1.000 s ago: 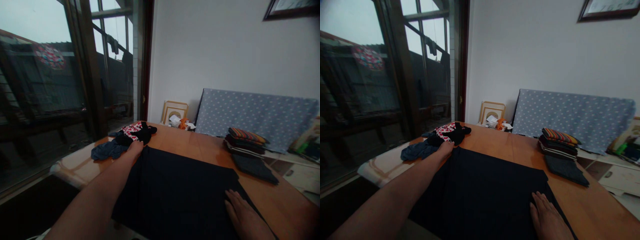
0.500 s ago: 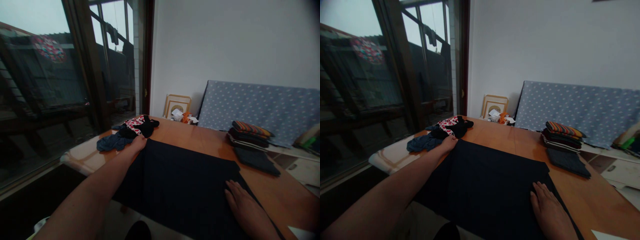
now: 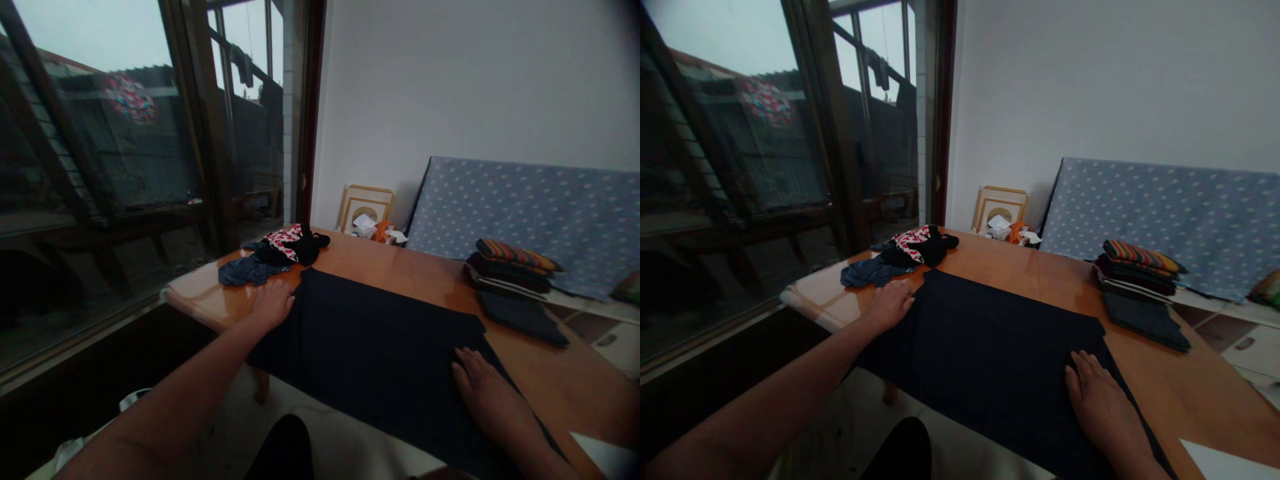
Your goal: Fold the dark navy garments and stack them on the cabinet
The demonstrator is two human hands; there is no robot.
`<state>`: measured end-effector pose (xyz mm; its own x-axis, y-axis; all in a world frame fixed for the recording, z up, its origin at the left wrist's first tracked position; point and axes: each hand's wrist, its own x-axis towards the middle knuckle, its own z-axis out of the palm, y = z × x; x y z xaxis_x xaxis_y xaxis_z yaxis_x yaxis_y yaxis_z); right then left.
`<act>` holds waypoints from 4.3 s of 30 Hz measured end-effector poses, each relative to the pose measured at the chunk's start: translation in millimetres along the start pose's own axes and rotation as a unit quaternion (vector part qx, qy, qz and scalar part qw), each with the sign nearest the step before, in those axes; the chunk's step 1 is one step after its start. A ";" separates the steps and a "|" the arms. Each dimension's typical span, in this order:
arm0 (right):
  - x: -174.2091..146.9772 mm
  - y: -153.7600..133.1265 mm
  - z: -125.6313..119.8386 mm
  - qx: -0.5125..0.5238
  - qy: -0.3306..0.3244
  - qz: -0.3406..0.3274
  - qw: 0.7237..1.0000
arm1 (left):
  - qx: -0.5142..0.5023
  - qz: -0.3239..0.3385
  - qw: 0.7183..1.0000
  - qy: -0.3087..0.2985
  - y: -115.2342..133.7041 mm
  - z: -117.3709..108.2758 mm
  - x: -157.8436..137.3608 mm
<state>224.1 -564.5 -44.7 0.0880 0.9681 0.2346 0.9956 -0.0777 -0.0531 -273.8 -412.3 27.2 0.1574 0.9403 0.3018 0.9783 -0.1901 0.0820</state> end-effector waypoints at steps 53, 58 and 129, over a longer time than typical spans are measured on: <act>-137.0 -61.1 -55.6 0.023 0.083 0.104 0.991 | -0.136 0.138 0.981 0.025 42.7 11.4 -105.8; -138.6 -60.3 -55.0 0.029 0.098 0.102 0.990 | -0.126 0.143 0.981 0.032 43.8 10.1 -104.7; -138.2 -54.0 -29.9 0.004 0.163 0.088 0.983 | -0.114 0.139 0.984 0.018 47.4 7.1 -114.6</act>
<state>159.2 -701.2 -45.3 0.2652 0.8126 0.5190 0.9640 -0.2336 -0.1269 -244.5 -527.0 -10.3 0.4064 0.8327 0.3760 0.8417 -0.5013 0.2005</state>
